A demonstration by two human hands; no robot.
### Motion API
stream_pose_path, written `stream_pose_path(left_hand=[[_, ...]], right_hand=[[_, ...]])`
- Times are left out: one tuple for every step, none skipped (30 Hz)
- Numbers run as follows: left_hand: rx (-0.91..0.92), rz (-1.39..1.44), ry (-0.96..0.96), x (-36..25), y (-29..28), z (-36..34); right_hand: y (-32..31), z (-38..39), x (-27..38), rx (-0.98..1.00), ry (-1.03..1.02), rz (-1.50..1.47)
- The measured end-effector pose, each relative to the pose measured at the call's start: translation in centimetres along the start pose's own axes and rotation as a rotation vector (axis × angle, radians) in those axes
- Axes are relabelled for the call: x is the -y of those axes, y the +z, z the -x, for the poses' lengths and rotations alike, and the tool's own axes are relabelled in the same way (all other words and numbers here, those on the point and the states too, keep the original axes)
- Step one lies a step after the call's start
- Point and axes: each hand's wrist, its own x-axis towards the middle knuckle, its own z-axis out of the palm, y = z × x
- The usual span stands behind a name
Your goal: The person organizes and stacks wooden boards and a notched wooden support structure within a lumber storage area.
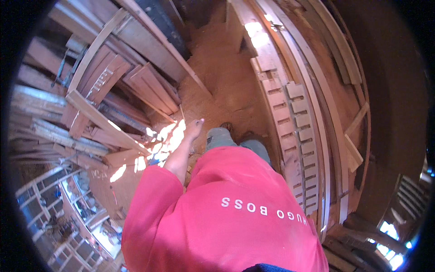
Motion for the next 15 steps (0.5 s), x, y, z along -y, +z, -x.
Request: stream_pose_path(left_hand=[[0.003,0.025,0.027,-0.1,0.2,-0.3],[0.007,0.051,0.052,-0.2,0.4,-0.6],[0.005,0.082,0.066,0.2,1.1,-0.8],[-0.002,0.095,0.076,0.6,1.8,-0.9],[-0.011,0.112,0.082,1.1,2.8,-1.3],[-0.029,0.122,0.086,0.9,3.3,-1.1],[-0.018,0.083,0.044,0.8,4.0,-0.7],[0.018,0.082,0.048,0.4,4.6,-0.4],[0.052,0.080,0.050,0.2,5.1,-0.1],[0.082,0.077,0.054,-0.2,5.2,-0.1],[0.084,0.092,0.066,-0.6,5.2,-0.2],[0.093,0.104,0.076,-0.7,5.1,-0.1],[0.103,0.119,0.084,-0.6,5.0,0.1],[0.088,0.090,0.065,-0.4,4.8,0.2],[0.067,0.064,0.052,-0.3,4.2,-0.4]], right_hand=[[0.1,-0.3,0.2,-0.057,-0.033,0.029],[0.2,-0.8,0.5,-0.114,-0.067,0.061],[-0.9,-1.4,1.4,-0.099,-0.085,0.030],[-2.0,-2.0,2.4,-0.085,-0.105,0.001],[-2.2,-2.9,2.9,-0.118,-0.145,0.006],[-2.1,-3.8,3.6,-0.148,-0.191,0.003],[-2.2,-4.8,4.0,-0.179,-0.240,0.001],[-2.5,-5.4,4.2,-0.186,-0.260,0.007],[-2.9,-6.1,4.4,-0.194,-0.281,0.012],[-3.1,-6.8,4.7,-0.204,-0.304,0.013],[-3.4,-7.4,4.9,-0.190,-0.326,-0.028],[-3.8,-7.9,5.2,-0.154,-0.311,-0.047],[-4.3,-8.5,5.5,-0.119,-0.295,-0.064],[-4.8,-8.7,5.8,-0.085,-0.279,-0.081],[-5.3,-8.8,6.4,-0.090,-0.298,-0.084]])
